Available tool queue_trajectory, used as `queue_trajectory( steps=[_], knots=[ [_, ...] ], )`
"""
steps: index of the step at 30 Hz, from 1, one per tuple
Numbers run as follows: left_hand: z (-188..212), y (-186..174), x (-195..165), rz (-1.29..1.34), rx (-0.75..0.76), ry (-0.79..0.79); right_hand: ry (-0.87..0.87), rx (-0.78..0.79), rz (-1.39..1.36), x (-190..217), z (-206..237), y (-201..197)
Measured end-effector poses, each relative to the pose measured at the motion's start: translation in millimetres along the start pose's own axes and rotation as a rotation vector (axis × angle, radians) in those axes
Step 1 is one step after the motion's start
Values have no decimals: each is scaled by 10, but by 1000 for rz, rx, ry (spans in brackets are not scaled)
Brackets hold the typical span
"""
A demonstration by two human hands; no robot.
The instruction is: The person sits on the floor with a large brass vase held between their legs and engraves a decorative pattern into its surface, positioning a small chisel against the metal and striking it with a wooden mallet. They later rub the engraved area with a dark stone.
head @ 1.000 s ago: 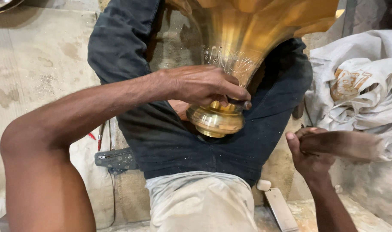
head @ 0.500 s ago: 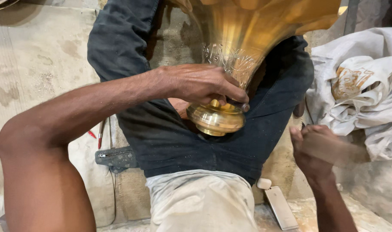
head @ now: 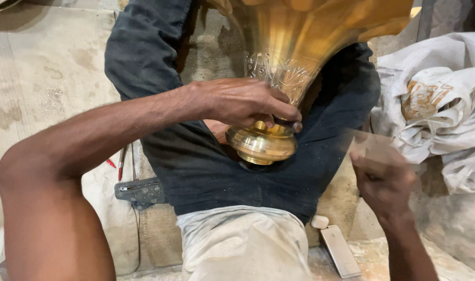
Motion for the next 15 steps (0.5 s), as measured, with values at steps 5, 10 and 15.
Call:
queue_trajectory(
  steps=[5,10,15],
  knots=[
    [44,-20,-25,21,9,12,29,63,272,54,-51,-33],
    [56,-35,-69,15,16,11,-168,-105,165,336,-118,-203],
    [45,24,11,-7,63,-85,-111,28,254,284,-152,-83]
  ],
)
Point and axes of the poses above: each hand's wrist, its own z-axis away from the middle knuckle, its own y-axis out of the palm, x = y × z, the point moved 9 cm from there along -z, towards the middle knuckle, and after that the axes turned 1 degree about -y, right-handed, at the moved point
